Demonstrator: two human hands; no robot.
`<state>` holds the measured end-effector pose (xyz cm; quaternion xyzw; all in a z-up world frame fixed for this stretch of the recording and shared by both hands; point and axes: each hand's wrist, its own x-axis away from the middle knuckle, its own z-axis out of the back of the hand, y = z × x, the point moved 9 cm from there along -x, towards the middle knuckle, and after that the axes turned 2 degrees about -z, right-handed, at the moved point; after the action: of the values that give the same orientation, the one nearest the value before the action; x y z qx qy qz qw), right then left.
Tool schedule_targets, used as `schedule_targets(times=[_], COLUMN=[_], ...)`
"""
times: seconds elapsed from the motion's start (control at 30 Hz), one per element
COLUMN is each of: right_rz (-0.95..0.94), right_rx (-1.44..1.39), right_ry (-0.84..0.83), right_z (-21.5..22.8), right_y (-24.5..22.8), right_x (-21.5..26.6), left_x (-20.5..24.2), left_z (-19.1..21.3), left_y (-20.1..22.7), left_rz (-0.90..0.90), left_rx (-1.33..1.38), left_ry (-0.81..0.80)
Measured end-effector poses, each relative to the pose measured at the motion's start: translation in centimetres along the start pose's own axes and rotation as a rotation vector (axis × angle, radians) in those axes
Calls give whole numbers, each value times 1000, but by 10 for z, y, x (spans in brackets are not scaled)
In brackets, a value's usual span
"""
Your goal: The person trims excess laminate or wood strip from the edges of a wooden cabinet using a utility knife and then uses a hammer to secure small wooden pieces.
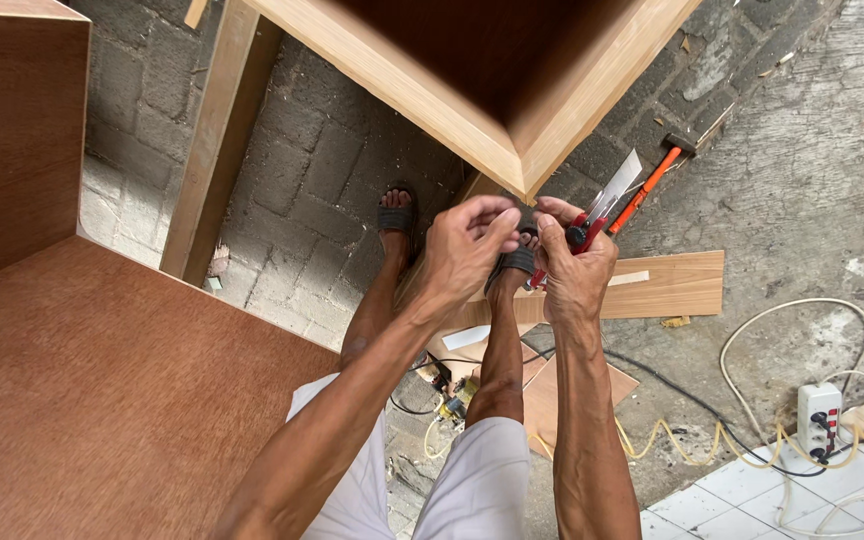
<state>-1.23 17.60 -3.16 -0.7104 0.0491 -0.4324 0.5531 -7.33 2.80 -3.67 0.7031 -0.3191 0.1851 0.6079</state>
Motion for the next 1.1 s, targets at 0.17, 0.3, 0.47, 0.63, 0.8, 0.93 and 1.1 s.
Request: schedule_targets(times=[0.17, 0.3, 0.47, 0.63, 0.8, 0.93, 1.1], right_rz=[10, -13, 4, -26, -27, -76, -69], right_rx=[9, 2, 26, 14, 6, -20, -8], right_ry=[0, 33, 58, 85, 62, 16, -61], right_z=[-3, 3, 3, 11, 9, -5, -12], right_y=[-3, 4, -6, 16, 15, -4, 1], right_x=[1, -3, 3, 6, 4, 1, -8], left_x=[0, -2, -14, -9, -6, 13, 33], left_z=[-6, -9, -14, -20, -19, 18, 43], left_y=[11, 35, 45, 55, 64, 54, 57], left_rz=[20, -32, -222, -265, -204, -196, -226], left_rx=[-97, -384, -680, -749, -585, -638, -720], left_ry=[52, 95, 111, 130, 167, 209, 51])
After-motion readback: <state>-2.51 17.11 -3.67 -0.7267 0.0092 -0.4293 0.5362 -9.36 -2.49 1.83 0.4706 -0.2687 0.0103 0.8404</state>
